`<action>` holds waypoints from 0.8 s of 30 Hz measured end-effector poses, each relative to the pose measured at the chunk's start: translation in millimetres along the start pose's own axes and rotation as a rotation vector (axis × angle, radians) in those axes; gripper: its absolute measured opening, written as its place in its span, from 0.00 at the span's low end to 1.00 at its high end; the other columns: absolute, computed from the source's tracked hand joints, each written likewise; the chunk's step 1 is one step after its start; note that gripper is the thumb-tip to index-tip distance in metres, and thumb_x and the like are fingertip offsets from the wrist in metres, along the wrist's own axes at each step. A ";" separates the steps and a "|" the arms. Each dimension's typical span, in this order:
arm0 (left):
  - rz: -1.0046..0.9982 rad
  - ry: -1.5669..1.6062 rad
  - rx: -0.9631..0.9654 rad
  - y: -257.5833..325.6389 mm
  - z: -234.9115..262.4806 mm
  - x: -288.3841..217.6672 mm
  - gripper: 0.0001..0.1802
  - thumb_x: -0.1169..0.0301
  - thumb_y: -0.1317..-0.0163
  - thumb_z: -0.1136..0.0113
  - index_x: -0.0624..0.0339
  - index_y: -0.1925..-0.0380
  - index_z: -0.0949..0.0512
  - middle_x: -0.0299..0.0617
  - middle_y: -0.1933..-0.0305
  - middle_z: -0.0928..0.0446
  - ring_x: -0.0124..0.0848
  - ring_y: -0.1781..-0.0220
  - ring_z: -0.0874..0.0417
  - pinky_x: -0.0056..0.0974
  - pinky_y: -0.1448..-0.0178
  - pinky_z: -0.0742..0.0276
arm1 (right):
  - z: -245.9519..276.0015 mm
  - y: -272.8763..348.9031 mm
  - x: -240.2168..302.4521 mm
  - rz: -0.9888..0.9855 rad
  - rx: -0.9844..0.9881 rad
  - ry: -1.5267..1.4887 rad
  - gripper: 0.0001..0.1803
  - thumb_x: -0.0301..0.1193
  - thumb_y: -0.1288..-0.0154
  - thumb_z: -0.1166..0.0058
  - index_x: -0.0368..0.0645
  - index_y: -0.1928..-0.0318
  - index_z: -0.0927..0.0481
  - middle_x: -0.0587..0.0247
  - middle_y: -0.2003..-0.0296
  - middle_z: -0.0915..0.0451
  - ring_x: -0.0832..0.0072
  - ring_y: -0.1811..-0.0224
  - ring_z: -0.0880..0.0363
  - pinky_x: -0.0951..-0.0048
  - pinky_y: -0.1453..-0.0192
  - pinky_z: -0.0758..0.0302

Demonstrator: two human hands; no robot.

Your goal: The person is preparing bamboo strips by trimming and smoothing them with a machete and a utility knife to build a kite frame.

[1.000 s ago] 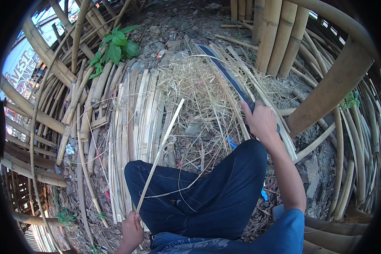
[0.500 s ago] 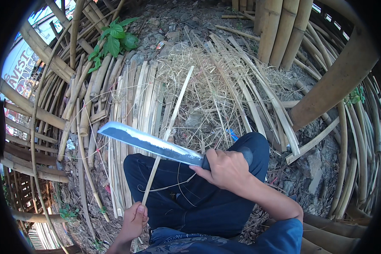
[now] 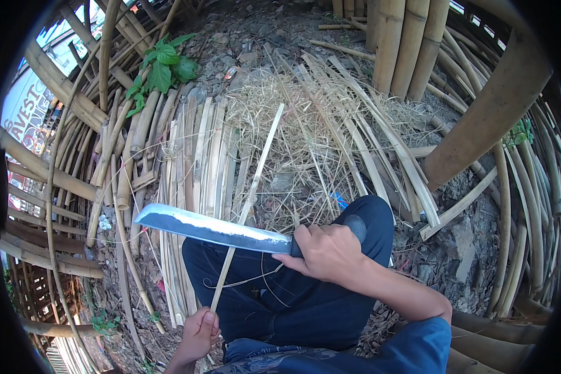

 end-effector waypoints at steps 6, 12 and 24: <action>0.024 -0.022 -0.036 -0.9 3.9 -2.7 0.19 0.61 0.23 0.59 0.61 0.74 0.35 0.33 0.81 0.40 0.18 0.85 0.43 0.27 0.81 0.48 | -3.1 -4.7 -43.4 -0.206 0.024 0.028 0.29 0.53 0.36 0.44 0.38 0.76 0.28 0.53 0.86 0.24 0.61 0.88 0.24 0.63 0.84 0.30; 0.061 0.013 -0.009 11.4 6.9 6.7 0.19 0.62 0.23 0.59 0.61 0.73 0.35 0.33 0.82 0.40 0.19 0.85 0.43 0.28 0.82 0.47 | 0.8 -13.2 -75.1 -0.306 0.040 0.118 0.29 0.56 0.38 0.43 0.39 0.75 0.28 0.54 0.85 0.25 0.62 0.87 0.24 0.64 0.84 0.29; 0.052 -0.098 -0.019 12.5 9.8 5.8 0.21 0.55 0.24 0.58 0.54 0.75 0.34 0.30 0.83 0.40 0.20 0.83 0.37 0.28 0.80 0.42 | 5.4 -12.0 -71.8 -0.247 0.039 0.144 0.31 0.55 0.35 0.47 0.36 0.75 0.27 0.53 0.87 0.25 0.59 0.87 0.24 0.62 0.83 0.29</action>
Point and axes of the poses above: each hand's wrist, its own y-axis away from the middle knuckle, its own z-axis out of the back of the hand, x = y × z, the point moved 8 cm from there along -y, towards the middle knuckle
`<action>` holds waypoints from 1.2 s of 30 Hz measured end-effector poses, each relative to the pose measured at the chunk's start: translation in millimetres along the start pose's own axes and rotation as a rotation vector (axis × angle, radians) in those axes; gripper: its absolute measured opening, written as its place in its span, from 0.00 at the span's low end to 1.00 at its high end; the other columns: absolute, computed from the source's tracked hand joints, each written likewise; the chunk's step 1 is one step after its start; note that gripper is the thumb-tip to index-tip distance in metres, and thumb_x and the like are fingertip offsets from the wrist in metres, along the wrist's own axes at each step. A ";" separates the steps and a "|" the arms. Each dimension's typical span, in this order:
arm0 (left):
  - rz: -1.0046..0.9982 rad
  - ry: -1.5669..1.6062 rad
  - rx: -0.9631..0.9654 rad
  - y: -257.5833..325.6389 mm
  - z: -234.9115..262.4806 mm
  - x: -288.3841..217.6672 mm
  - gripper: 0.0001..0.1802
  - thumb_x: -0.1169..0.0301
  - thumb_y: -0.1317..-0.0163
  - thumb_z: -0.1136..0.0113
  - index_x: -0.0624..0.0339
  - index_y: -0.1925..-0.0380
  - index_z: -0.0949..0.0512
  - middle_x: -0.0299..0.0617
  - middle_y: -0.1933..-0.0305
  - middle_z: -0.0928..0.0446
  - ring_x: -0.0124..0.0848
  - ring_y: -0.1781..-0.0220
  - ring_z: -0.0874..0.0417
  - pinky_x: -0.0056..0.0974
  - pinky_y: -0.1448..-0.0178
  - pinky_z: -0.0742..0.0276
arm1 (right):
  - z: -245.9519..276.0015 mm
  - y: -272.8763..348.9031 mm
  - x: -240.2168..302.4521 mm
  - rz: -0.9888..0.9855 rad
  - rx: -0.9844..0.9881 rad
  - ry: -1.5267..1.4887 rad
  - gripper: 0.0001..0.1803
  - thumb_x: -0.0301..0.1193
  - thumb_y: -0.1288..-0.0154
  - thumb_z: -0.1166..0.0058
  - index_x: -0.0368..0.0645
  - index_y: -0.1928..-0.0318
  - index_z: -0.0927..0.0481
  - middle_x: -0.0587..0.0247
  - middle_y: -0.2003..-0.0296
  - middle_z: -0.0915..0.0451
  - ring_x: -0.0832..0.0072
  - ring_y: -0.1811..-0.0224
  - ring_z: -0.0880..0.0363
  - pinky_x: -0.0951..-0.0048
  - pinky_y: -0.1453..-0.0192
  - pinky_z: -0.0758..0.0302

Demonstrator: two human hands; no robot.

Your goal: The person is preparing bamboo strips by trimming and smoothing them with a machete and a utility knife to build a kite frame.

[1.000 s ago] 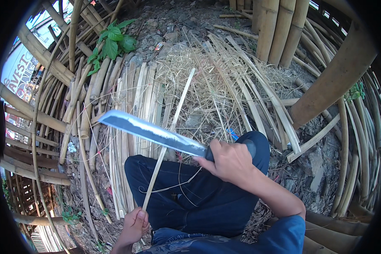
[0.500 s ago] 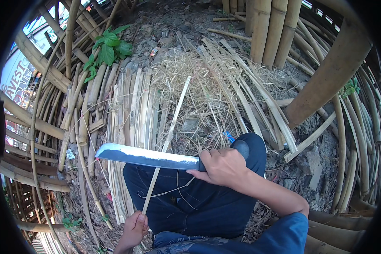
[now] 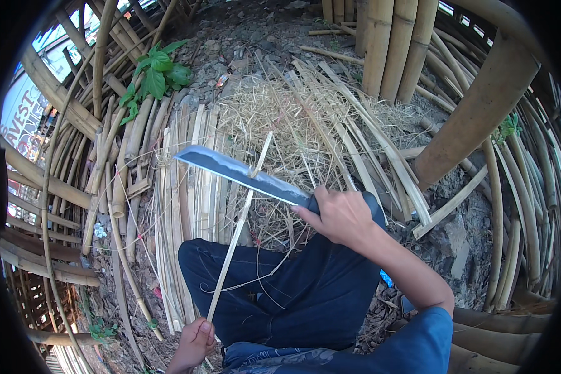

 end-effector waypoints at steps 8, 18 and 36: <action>-0.012 -0.052 -0.009 5.3 6.7 13.4 0.21 0.55 0.24 0.58 0.55 0.75 0.34 0.30 0.83 0.40 0.20 0.83 0.37 0.28 0.80 0.41 | -1.0 -13.5 -59.4 -0.208 0.017 -0.014 0.34 0.58 0.32 0.53 0.34 0.73 0.25 0.46 0.86 0.25 0.49 0.82 0.22 0.53 0.75 0.26; 0.173 0.080 -0.006 -1.4 19.0 26.2 0.17 0.63 0.23 0.58 0.59 0.72 0.31 0.30 0.81 0.38 0.18 0.81 0.39 0.27 0.78 0.42 | 4.6 -4.8 -136.0 -0.694 -0.169 -0.288 0.36 0.58 0.34 0.49 0.28 0.67 0.21 0.49 0.83 0.23 0.59 0.81 0.21 0.60 0.71 0.24; 0.051 0.827 0.998 -58.3 -89.5 -45.2 0.26 0.49 0.27 0.58 0.65 0.53 0.28 0.33 0.76 0.39 0.22 0.78 0.40 0.28 0.75 0.42 | -11.6 -11.1 37.1 -0.538 -0.141 -1.890 0.09 0.28 0.37 0.38 0.39 0.64 0.25 0.72 0.86 0.37 0.80 0.89 0.37 0.74 0.83 0.33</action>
Point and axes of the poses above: each hand's wrist, its own y-axis away from the middle knuckle, its own z-axis out of the back of the hand, x = y × z, the point moved 8 cm from there along -y, towards the middle knuckle
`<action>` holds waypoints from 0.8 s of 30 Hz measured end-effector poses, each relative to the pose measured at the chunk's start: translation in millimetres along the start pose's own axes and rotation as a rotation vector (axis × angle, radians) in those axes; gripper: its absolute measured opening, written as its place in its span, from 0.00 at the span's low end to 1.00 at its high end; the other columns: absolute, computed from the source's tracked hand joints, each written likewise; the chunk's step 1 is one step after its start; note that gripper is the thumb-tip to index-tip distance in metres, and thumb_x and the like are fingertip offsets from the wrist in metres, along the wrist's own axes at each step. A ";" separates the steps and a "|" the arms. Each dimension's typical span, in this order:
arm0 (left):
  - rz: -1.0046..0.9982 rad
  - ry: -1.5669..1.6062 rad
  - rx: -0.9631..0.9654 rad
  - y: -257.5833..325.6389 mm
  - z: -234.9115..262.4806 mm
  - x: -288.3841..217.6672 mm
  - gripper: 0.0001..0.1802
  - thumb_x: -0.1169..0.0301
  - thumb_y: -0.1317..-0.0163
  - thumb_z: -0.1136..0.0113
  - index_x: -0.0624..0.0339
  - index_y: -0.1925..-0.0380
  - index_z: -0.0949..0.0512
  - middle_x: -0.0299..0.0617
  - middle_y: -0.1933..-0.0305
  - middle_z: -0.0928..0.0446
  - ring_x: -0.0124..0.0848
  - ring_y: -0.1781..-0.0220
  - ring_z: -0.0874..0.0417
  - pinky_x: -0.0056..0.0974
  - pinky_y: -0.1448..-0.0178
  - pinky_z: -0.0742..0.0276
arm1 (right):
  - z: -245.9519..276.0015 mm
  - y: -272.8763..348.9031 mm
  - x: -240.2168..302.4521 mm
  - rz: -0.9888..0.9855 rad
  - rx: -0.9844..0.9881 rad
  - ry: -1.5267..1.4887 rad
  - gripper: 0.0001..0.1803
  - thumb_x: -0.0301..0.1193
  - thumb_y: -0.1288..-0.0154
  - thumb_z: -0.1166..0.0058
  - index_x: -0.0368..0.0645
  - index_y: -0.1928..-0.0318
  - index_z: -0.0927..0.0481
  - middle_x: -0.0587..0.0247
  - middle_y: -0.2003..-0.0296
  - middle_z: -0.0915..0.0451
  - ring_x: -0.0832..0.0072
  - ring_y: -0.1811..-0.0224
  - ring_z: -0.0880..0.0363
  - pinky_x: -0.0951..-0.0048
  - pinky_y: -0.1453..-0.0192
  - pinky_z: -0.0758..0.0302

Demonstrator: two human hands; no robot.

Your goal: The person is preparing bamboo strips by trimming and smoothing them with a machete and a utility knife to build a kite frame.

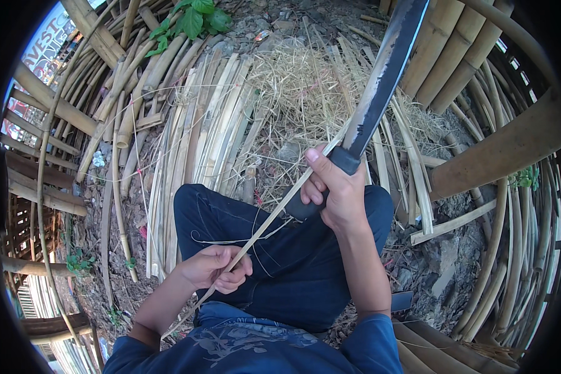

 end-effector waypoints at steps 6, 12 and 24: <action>-0.174 -0.710 -0.365 42.5 39.3 -5.2 0.53 0.26 0.40 0.76 0.59 0.31 0.42 0.44 0.48 0.27 0.34 0.44 0.26 0.38 0.42 0.33 | 11.1 -21.7 32.6 0.097 -0.030 0.106 0.09 0.28 0.37 0.38 0.37 0.63 0.25 0.71 0.85 0.37 0.82 0.90 0.38 0.75 0.84 0.35; -0.059 -0.816 -0.484 110.5 57.2 23.2 0.39 0.36 0.32 0.61 0.61 0.39 0.32 0.40 0.57 0.23 0.28 0.53 0.23 0.35 0.49 0.30 | 39.2 -63.2 46.5 0.123 -0.044 0.096 0.10 0.30 0.36 0.39 0.43 0.70 0.27 0.77 0.86 0.39 0.85 0.90 0.40 0.76 0.84 0.36; -0.247 -0.655 -0.836 113.3 34.1 -8.7 0.15 0.66 0.24 0.56 0.65 0.63 0.25 0.30 0.78 0.35 0.18 0.75 0.37 0.25 0.69 0.39 | 48.4 -30.5 20.7 0.206 -0.161 0.495 0.28 0.51 0.24 0.59 0.35 0.63 0.25 0.70 0.83 0.35 0.83 0.88 0.37 0.80 0.84 0.39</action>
Point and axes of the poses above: each hand's wrist, its own y-axis away from the middle knuckle, its own z-axis out of the back of the hand, x = y × z, the point moved 8 cm from there along -y, towards the middle knuckle
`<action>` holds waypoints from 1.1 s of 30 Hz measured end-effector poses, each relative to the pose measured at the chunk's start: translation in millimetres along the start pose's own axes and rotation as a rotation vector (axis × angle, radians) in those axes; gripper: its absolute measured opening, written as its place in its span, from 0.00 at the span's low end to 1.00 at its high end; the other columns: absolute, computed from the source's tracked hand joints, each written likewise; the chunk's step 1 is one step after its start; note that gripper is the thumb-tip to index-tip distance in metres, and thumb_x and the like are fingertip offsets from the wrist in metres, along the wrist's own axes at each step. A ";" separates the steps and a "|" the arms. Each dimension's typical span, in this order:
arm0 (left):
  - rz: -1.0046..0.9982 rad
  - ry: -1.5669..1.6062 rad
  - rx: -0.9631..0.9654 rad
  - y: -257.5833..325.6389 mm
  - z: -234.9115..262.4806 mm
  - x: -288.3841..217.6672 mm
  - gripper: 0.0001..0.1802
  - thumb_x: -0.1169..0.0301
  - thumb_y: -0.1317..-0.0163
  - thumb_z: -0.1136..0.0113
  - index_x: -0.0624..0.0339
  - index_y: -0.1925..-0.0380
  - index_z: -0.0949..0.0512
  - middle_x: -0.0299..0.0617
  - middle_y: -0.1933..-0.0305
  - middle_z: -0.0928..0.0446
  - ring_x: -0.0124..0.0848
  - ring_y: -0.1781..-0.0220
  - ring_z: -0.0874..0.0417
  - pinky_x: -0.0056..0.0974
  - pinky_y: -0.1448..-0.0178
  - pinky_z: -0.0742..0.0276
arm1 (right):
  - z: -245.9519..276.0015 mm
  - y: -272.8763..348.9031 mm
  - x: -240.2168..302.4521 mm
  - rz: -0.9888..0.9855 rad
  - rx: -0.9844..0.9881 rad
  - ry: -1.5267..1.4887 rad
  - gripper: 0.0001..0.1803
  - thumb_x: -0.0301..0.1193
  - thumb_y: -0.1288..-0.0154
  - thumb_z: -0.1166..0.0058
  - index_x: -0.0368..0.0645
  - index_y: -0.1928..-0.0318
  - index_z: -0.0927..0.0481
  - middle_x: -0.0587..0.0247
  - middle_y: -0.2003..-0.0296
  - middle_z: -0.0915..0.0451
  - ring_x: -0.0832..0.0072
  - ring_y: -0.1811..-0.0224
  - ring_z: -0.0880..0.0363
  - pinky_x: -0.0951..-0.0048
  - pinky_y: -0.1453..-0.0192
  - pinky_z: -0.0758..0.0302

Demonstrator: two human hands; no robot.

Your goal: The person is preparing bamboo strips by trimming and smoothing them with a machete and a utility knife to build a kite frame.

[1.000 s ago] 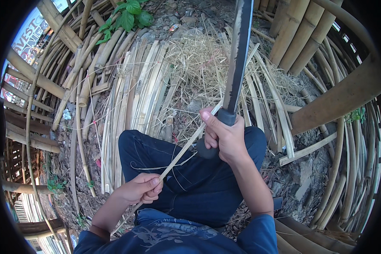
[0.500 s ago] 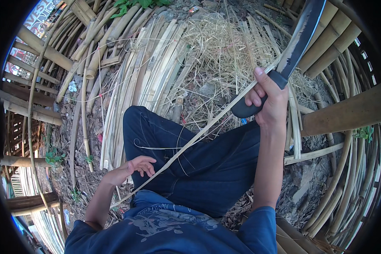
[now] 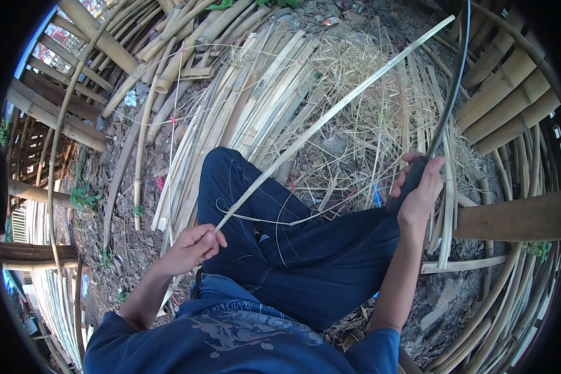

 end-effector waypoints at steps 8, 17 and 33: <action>-0.063 0.100 -0.120 -42.2 -32.7 -43.4 0.15 0.66 0.24 0.55 0.65 0.59 0.22 0.30 0.79 0.34 0.15 0.79 0.39 0.24 0.76 0.43 | -79.6 117.7 22.8 0.603 0.469 0.896 0.23 0.46 0.40 0.36 0.35 0.67 0.23 0.57 0.85 0.26 0.66 0.87 0.24 0.69 0.81 0.30; -0.241 -0.162 -0.266 -42.3 -53.3 -65.1 0.13 0.70 0.27 0.51 0.68 0.60 0.21 0.34 0.80 0.31 0.17 0.79 0.33 0.27 0.76 0.38 | -85.9 127.6 14.8 0.734 0.514 1.037 0.27 0.52 0.43 0.37 0.39 0.74 0.27 0.58 0.86 0.26 0.64 0.87 0.24 0.68 0.82 0.28; -0.401 -0.618 -0.447 -23.4 -49.2 -83.6 0.08 0.76 0.30 0.49 0.70 0.62 0.22 0.48 0.79 0.26 0.28 0.81 0.27 0.32 0.73 0.31 | -70.4 96.1 19.4 0.600 0.373 1.167 0.27 0.53 0.41 0.39 0.41 0.76 0.28 0.59 0.87 0.26 0.65 0.88 0.24 0.67 0.83 0.27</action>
Point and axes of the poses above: each hand's wrist, its own y-axis away from the middle knuckle, its own z-axis out of the back of the hand, x = y × z, the point moved 8 cm from there along -y, towards the middle knuckle
